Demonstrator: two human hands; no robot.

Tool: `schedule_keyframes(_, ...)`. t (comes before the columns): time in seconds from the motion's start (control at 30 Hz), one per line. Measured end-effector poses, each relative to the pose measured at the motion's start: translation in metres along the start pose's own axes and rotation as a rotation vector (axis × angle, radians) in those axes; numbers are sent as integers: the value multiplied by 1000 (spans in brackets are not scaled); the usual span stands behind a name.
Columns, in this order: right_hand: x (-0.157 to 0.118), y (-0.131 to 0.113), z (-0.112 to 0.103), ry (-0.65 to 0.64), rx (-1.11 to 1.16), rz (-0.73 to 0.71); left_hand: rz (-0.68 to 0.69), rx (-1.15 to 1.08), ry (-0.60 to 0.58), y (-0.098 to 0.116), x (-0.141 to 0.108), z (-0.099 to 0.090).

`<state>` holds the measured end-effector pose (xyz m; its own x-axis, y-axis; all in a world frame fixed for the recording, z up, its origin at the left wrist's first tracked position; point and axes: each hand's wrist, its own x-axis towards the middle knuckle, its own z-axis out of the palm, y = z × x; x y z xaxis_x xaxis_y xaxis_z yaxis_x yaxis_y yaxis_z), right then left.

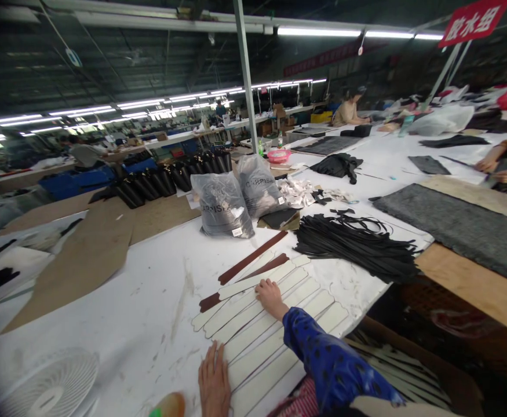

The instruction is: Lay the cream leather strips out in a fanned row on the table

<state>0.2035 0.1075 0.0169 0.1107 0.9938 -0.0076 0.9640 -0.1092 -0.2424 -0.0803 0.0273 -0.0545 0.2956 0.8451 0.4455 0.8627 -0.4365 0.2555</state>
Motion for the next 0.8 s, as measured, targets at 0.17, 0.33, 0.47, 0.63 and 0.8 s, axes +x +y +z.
schedule_keyframes(0.17, -2, -2, 1, -3, 24, 47, 12, 0, -4, 4, 2, -5)
schedule_keyframes(0.33, -5, -6, 0, -4, 48, 91, -31, -75, -8, 6, 2, -10)
schedule_keyframes(0.47, -2, -6, 0, -8, 84, 119, -70, -31, 69, 7, 3, -17)
schedule_keyframes(0.63, 0, -6, 2, -18, 112, 151, -50, -13, 143, 2, 36, -16)
schedule_keyframes(0.8, -4, -10, 0, -8, 106, 176, -5, -99, 115, -12, 71, 7)
